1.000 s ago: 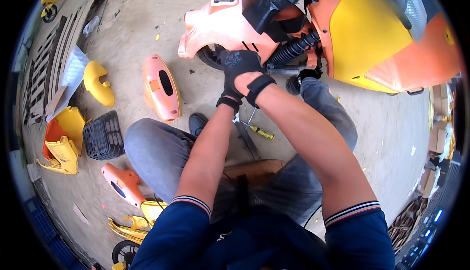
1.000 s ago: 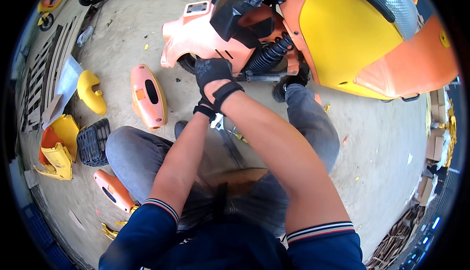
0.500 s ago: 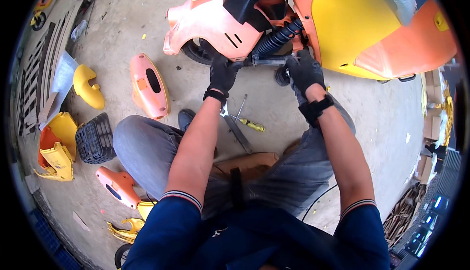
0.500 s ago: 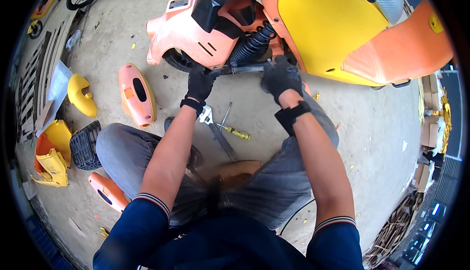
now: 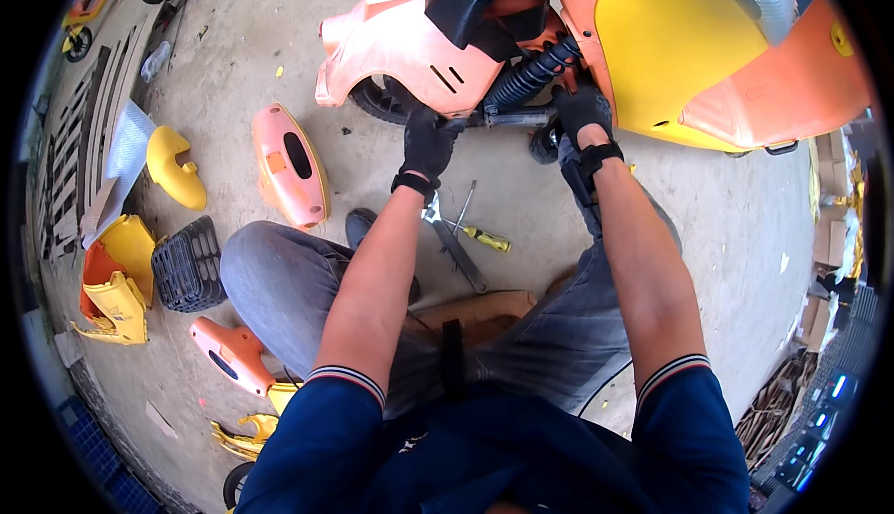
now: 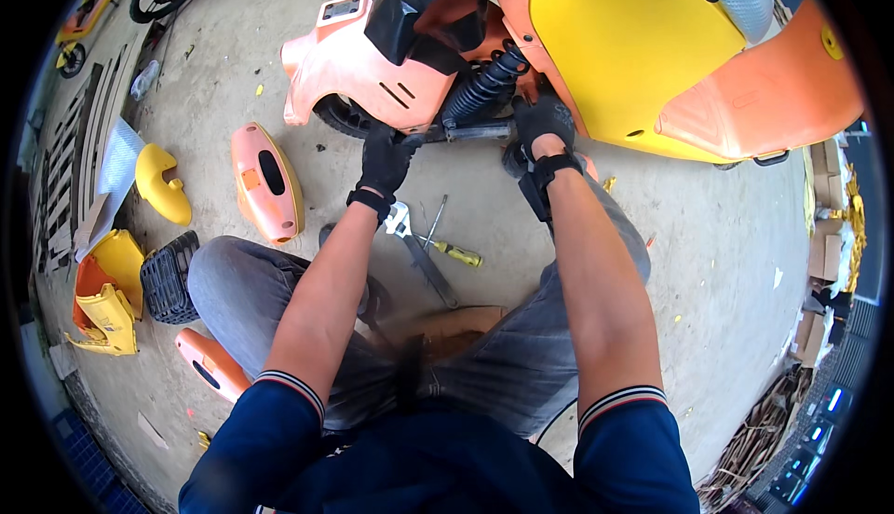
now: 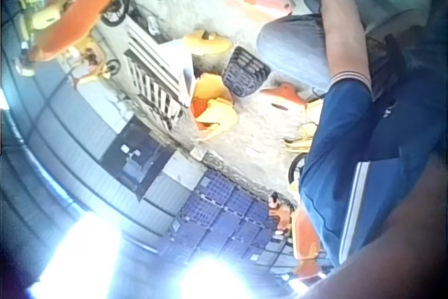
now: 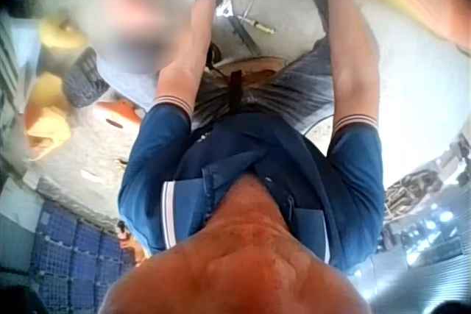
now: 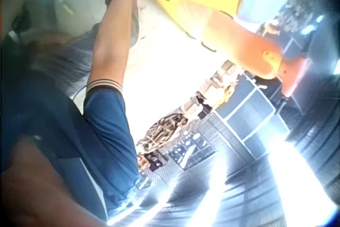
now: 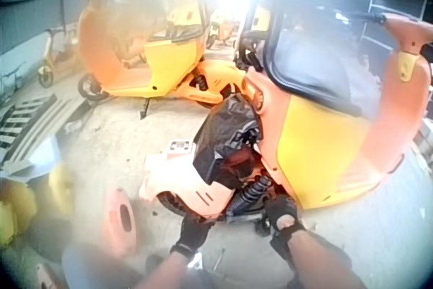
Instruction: The person is sitting on the floor in a workshop, using a screwdriver to tighten screws on the rear suspension assembly of a pink and yellow scooter. They repeatedly adjust the tool and apply torque to fasteners near the rear wheel.
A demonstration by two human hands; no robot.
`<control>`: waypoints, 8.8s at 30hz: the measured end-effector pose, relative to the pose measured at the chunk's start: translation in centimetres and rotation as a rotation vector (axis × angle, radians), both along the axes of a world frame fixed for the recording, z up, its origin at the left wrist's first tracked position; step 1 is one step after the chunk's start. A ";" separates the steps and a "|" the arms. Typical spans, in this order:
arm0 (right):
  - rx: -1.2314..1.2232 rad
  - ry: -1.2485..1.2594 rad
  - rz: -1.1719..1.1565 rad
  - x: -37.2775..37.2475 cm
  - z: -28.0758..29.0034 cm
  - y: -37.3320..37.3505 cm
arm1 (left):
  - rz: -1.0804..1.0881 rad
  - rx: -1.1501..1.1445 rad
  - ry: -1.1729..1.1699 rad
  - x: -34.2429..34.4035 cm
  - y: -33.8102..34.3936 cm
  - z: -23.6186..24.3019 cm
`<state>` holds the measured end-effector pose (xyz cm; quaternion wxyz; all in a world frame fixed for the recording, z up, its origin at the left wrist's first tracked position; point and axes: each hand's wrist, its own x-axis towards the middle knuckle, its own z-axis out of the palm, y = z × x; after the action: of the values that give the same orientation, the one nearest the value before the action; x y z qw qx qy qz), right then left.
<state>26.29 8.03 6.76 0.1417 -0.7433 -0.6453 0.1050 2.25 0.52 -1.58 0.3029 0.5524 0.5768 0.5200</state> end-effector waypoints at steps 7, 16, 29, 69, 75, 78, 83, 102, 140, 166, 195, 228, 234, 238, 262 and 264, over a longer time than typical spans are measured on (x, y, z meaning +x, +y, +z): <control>-0.033 -0.097 -0.030 -0.2 -0.5 0.2 | 0.001 -0.018 -0.018 -0.1 0.2 -0.6; -0.108 -0.142 -0.025 -0.5 0.4 0.5 | 0.004 -0.003 -0.058 0.2 0.1 -0.3; -0.007 -0.134 -0.041 -1.9 0.3 1.9 | 0.029 -0.009 -0.072 0.3 0.2 -1.0; -0.307 0.102 0.482 -1.4 8.7 -5.8 | 0.086 -0.127 -0.771 -4.2 0.5 7.9; -0.542 0.440 0.321 -2.3 8.4 -9.3 | 0.092 -0.152 -0.695 -4.4 1.0 6.5; -0.587 0.398 0.293 -2.2 8.1 -9.1 | 0.129 -0.177 -0.611 -4.3 1.1 6.5; -0.591 0.445 0.244 -2.2 7.8 -9.1 | 0.094 -0.146 -0.632 -4.6 1.1 5.7; -0.472 0.206 0.638 -4.0 5.7 -10.4 | 0.314 -0.757 0.500 -7.2 -4.4 -15.7; -0.527 0.202 0.799 -8.2 9.6 -11.8 | 0.644 -0.944 0.349 -10.3 1.9 -17.3; -0.288 1.007 0.372 -4.8 12.6 -18.2 | -0.542 -0.520 -0.886 -3.4 -9.0 16.1; 0.000 0.985 0.189 -7.7 11.6 -22.5 | -0.396 -0.379 -0.872 -1.2 -10.9 17.2; 0.210 0.656 0.396 -7.2 11.1 -21.5 | -0.516 -0.524 -0.968 -2.2 -10.6 14.8; 0.196 0.583 0.430 -7.3 11.9 -21.5 | -0.532 -0.554 -0.992 -2.3 -10.8 14.7; 0.247 0.539 0.448 -7.5 11.8 -21.4 | -0.534 -0.581 -0.971 -2.3 -10.8 14.7; -0.426 1.035 -0.065 -11.6 -0.6 -15.9 | -0.347 -0.337 -0.362 -1.2 -5.4 4.7; -0.376 1.138 -0.114 -12.2 -1.0 -15.8 | -0.225 -0.516 -0.642 0.0 -4.7 6.1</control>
<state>14.07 -7.81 5.75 0.3363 -0.6161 -0.3978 0.5908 2.27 -4.18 4.57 0.6505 0.3281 0.5005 0.4678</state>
